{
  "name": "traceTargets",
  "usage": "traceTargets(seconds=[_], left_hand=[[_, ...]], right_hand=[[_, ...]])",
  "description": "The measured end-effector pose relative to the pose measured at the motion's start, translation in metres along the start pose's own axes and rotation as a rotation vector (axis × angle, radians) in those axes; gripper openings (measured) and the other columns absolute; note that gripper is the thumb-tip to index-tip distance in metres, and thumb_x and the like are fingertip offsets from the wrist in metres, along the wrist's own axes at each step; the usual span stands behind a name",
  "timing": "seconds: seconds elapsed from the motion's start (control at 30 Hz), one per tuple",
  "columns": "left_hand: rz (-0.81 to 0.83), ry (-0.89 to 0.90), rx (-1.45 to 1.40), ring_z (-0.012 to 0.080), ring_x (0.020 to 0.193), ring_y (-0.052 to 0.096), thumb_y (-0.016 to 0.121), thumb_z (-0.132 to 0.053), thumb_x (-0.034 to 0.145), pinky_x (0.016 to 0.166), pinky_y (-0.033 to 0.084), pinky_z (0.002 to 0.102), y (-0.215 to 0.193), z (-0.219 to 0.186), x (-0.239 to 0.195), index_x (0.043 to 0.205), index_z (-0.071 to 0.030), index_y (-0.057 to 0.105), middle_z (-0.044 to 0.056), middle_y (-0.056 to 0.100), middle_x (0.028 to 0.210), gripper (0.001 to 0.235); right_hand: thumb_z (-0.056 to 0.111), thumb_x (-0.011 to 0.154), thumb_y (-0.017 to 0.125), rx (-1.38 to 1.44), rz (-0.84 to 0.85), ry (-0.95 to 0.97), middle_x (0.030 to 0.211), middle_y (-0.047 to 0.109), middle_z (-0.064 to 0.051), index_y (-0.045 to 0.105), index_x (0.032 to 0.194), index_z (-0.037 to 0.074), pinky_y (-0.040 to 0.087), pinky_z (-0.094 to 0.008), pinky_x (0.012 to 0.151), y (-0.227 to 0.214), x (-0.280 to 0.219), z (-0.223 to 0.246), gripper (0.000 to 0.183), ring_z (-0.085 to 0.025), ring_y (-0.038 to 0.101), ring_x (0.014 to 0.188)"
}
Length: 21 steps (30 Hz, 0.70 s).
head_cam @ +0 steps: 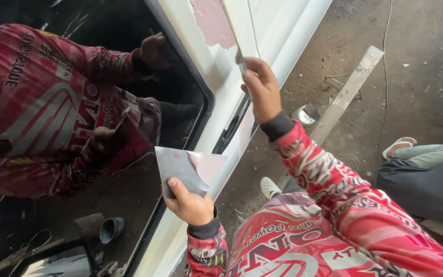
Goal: The person scoops pink body filler from a can onto a metal spreader and applies it to a damaged area on the side of a white car. They smooth the filler over the surface and then use a sanding block to sand the applied area.
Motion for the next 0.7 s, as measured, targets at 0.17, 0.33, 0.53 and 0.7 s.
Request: traceTargets(seconds=[0.17,0.33,0.53,0.7], left_hand=[[-0.025,-0.038,0.049,0.0344,0.122,0.065,0.063,-0.031,0.101,0.102,0.055,0.045,-0.015,0.001,0.000,0.143,0.011,0.048,0.025,0.060,0.138,0.061],[-0.046,-0.044,0.057,0.0349,0.122,0.065,0.062,-0.030,0.102,0.103,0.055,0.045,-0.024,0.001,-0.001,0.143,0.011,0.048,0.025,0.060,0.139,0.059],[-0.042,-0.050,0.076,0.0348,0.121,0.065,0.061,-0.030,0.102,0.102,0.055,0.046,-0.026,-0.005,0.000,0.143,0.012,0.048,0.026,0.060,0.138,0.060],[-0.042,-0.045,0.058,0.0347,0.121,0.065,0.061,-0.029,0.103,0.103,0.054,0.045,-0.029,-0.001,0.000,0.143,0.013,0.049,0.026,0.060,0.138,0.060]], right_hand=[[0.016,0.098,0.067,-0.202,-0.170,-0.306,0.137,0.058,-0.010,0.056,0.139,0.003,0.052,-0.039,0.106,0.046,0.017,0.003,0.043,-0.022,0.057,0.126],[0.015,0.096,0.071,-0.584,-0.344,-0.533,0.133,0.058,-0.013,0.055,0.137,0.002,0.043,-0.040,0.117,0.090,-0.007,0.006,0.046,-0.027,0.055,0.129],[0.012,0.099,0.066,-0.477,-0.258,-0.505,0.139,0.055,-0.016,0.056,0.140,0.004,0.042,-0.042,0.121,0.089,-0.022,0.013,0.042,-0.032,0.056,0.135],[0.014,0.095,0.072,-0.596,-0.391,-0.617,0.141,0.047,-0.021,0.052,0.140,0.003,0.038,-0.043,0.118,0.121,-0.014,0.021,0.050,-0.035,0.047,0.135]])
Point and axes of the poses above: each hand's wrist, its own x-axis towards the middle knuckle, its own y-axis out of the palm, z = x × y, the point moved 3 cm from there along x, towards the middle knuckle
